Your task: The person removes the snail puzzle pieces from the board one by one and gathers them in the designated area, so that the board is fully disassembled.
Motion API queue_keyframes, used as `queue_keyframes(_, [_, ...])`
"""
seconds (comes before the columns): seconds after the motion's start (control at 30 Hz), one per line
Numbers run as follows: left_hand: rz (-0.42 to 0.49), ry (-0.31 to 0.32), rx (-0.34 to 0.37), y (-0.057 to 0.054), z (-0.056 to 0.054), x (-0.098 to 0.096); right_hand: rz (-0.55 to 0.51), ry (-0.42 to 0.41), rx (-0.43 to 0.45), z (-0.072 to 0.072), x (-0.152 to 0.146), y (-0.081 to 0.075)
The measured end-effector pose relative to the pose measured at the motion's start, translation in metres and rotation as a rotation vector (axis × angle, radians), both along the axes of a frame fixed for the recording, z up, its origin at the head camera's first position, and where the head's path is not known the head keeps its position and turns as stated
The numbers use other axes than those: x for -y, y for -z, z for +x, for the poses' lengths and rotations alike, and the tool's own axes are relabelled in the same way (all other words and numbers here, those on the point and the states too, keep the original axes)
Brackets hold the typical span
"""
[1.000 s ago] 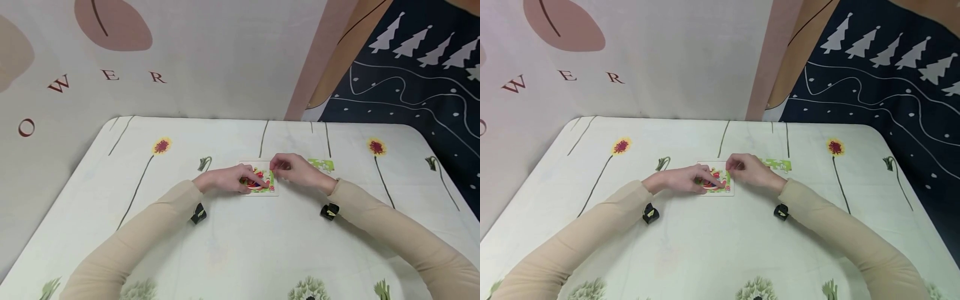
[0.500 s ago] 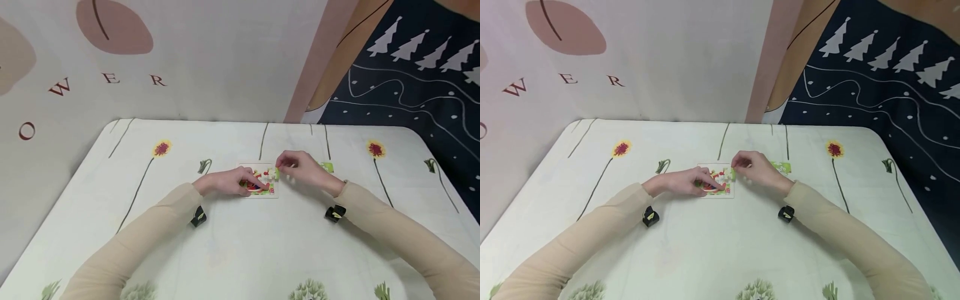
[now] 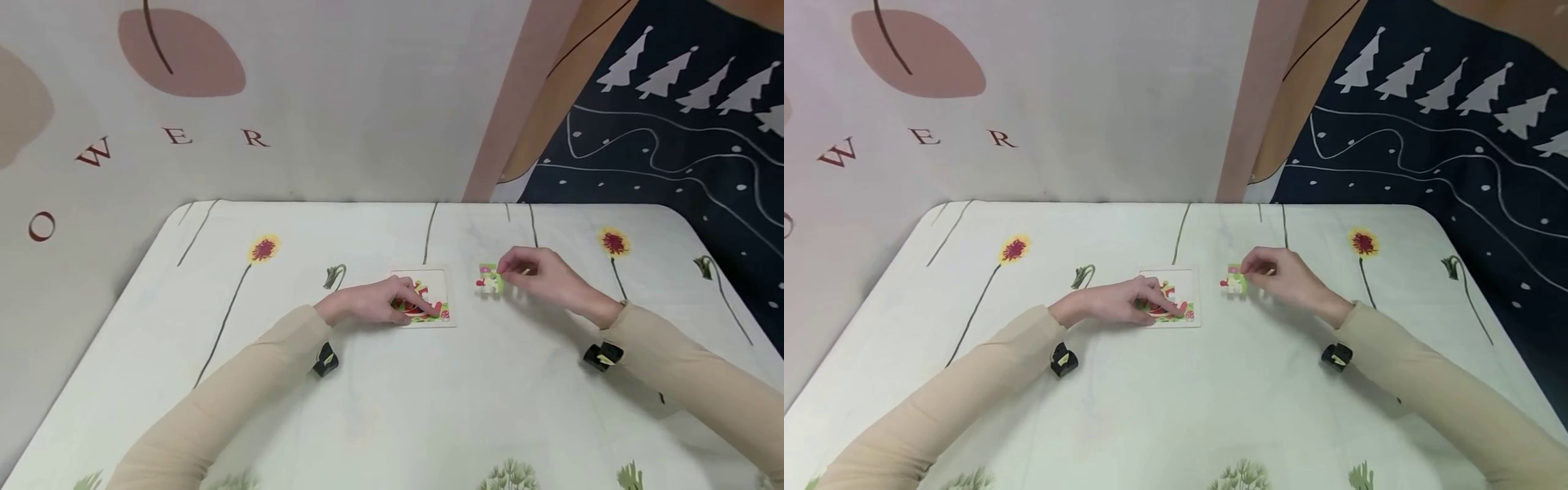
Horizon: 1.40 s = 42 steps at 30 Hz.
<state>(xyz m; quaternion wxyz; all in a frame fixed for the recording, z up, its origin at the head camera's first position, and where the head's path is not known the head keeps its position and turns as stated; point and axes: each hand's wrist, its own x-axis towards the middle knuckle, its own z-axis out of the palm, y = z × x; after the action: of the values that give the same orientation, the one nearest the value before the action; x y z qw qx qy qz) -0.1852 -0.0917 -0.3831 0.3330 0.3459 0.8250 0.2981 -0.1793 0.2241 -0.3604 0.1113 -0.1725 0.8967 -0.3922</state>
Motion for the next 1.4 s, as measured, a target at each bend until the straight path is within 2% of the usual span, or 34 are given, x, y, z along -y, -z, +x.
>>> queue_keyframes(0.23, [0.006,-0.003,-0.006,0.000,0.000,0.002,0.028,0.031,0.000,0.003,-0.019,-0.006])
queue_keyframes(0.77, [0.027,0.001,-0.019,0.003,-0.001,0.000,0.053,0.106,0.003,0.011,-0.058,-0.002])
queue_keyframes(1.0, [0.026,0.002,-0.019,0.004,0.000,0.001,0.081,0.134,0.043,0.011,-0.063,0.000])
queue_keyframes(1.23, [0.029,0.002,-0.024,0.003,0.000,0.002,0.074,0.118,0.051,0.007,-0.064,0.009])
queue_keyframes(1.4, [0.022,0.008,-0.036,0.003,0.001,0.002,0.120,0.118,0.074,0.005,-0.063,0.014])
